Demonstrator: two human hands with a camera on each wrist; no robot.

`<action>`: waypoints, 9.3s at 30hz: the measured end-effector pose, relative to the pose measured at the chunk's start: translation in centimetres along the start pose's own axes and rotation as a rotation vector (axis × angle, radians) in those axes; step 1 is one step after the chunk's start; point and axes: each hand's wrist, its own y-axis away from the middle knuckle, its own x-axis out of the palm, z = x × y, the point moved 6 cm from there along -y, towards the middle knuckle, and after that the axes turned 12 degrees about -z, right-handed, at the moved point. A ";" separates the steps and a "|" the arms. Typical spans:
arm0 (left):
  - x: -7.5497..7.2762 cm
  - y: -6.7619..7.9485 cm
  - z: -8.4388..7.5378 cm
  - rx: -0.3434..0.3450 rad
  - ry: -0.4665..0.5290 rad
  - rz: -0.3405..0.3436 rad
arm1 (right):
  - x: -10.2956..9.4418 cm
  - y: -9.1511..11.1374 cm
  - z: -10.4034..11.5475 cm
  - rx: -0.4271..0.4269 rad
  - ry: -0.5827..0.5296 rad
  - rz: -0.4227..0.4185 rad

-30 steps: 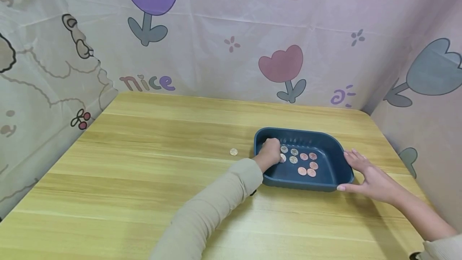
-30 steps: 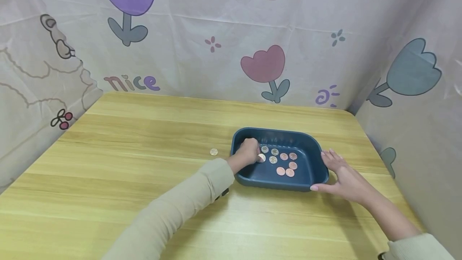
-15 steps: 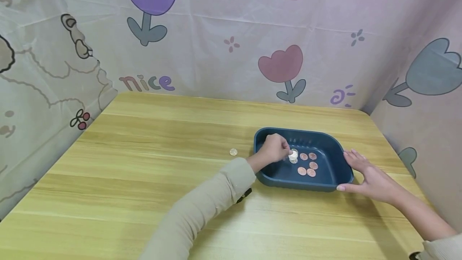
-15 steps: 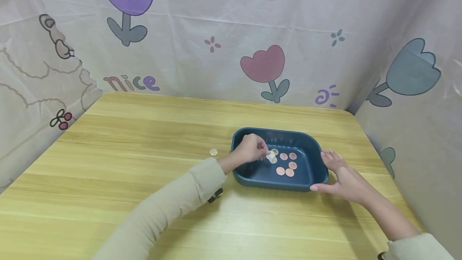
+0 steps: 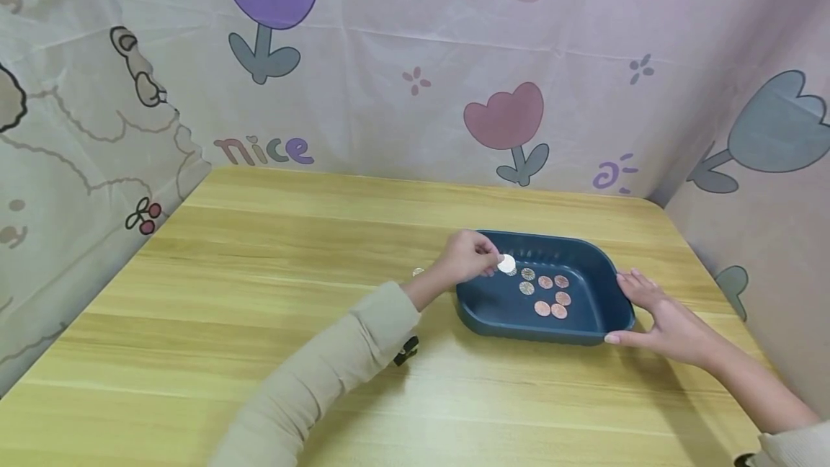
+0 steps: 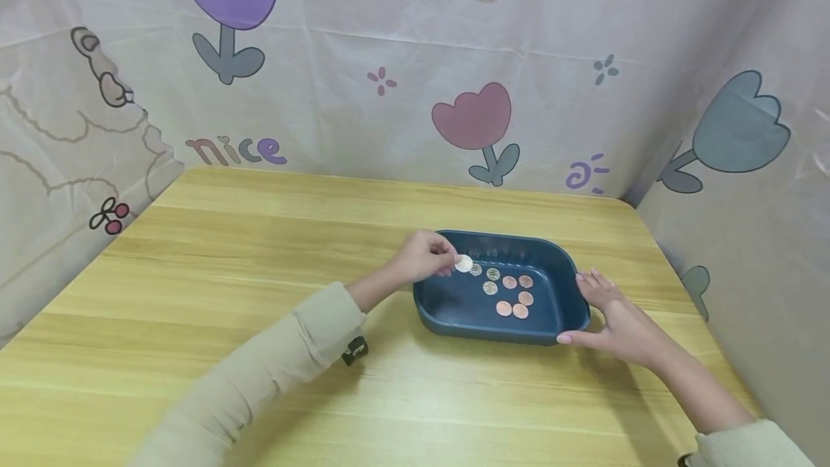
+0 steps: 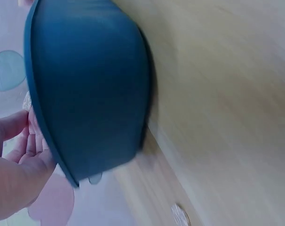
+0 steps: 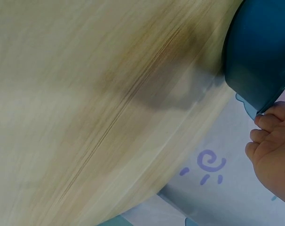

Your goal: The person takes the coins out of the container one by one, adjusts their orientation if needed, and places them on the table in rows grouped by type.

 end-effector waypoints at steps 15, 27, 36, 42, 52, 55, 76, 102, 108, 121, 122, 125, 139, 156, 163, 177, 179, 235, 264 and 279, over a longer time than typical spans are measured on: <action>-6.7 0.7 3.0 -0.122 0.081 -0.096 | 0.1 0.1 -0.2 -0.032 -0.006 -0.026; -10.7 1.9 6.4 -0.175 -0.060 -0.105 | 0.1 0.1 -0.3 -0.049 0.004 -0.027; -12.0 2.0 10.5 -0.248 -0.232 -0.075 | 0.1 0.0 -0.3 -0.046 0.000 -0.024; -12.3 1.9 11.3 -0.297 -0.267 -0.084 | 0.1 0.0 -0.1 -0.057 -0.006 -0.032; -12.0 1.6 11.0 -0.307 -0.441 -0.114 | 0.1 -0.1 0.0 -0.052 0.000 -0.028; -11.9 1.6 10.7 -0.312 -0.473 -0.124 | 0.0 0.0 0.0 -0.048 -0.003 -0.026; -10.1 0.7 6.0 -0.093 -0.067 -0.190 | 0.0 -0.1 -0.1 -0.022 -0.009 -0.012; -0.8 -0.6 0.4 0.022 0.043 -0.144 | 0.0 0.0 -0.1 -0.011 -0.021 -0.010; 1.5 -0.6 0.3 0.025 0.004 -0.117 | 0.0 0.1 -0.1 -0.020 -0.020 -0.021; 6.1 0.0 -0.6 0.030 -0.057 -0.054 | 0.0 0.0 -0.1 -0.005 -0.019 -0.008; 6.4 0.1 -0.6 0.030 -0.057 -0.047 | 0.0 0.0 -0.1 -0.002 -0.018 -0.005; 7.3 0.2 -0.5 0.017 -0.070 -0.015 | 0.0 0.0 -0.1 0.007 -0.020 0.003; 9.8 -0.1 0.6 0.017 -0.554 0.098 | 0.0 -0.1 -0.1 0.004 -0.027 -0.012; 11.1 0.2 0.6 0.123 -0.712 0.225 | 0.1 0.2 -0.3 -0.013 -0.022 -0.028; 10.3 0.2 0.5 0.033 -0.630 0.184 | 0.2 0.1 -0.3 -0.012 -0.031 -0.025; 7.7 0.8 -0.2 0.034 -0.229 0.180 | 0.3 0.1 -0.2 0.000 -0.035 -0.012; 7.1 0.8 -0.2 0.010 -0.160 0.174 | 0.3 0.0 -0.2 -0.002 -0.035 -0.014; -7.7 5.7 9.0 -0.155 -0.232 0.061 | 0.2 -0.4 -0.4 0.005 -0.016 0.005; -7.5 4.4 4.7 0.002 -0.198 -0.064 | 0.1 0.0 -0.4 0.014 -0.017 0.002; -3.2 3.4 0.7 -0.007 0.001 -0.047 | 0.1 -0.1 -0.3 0.018 -0.004 -0.001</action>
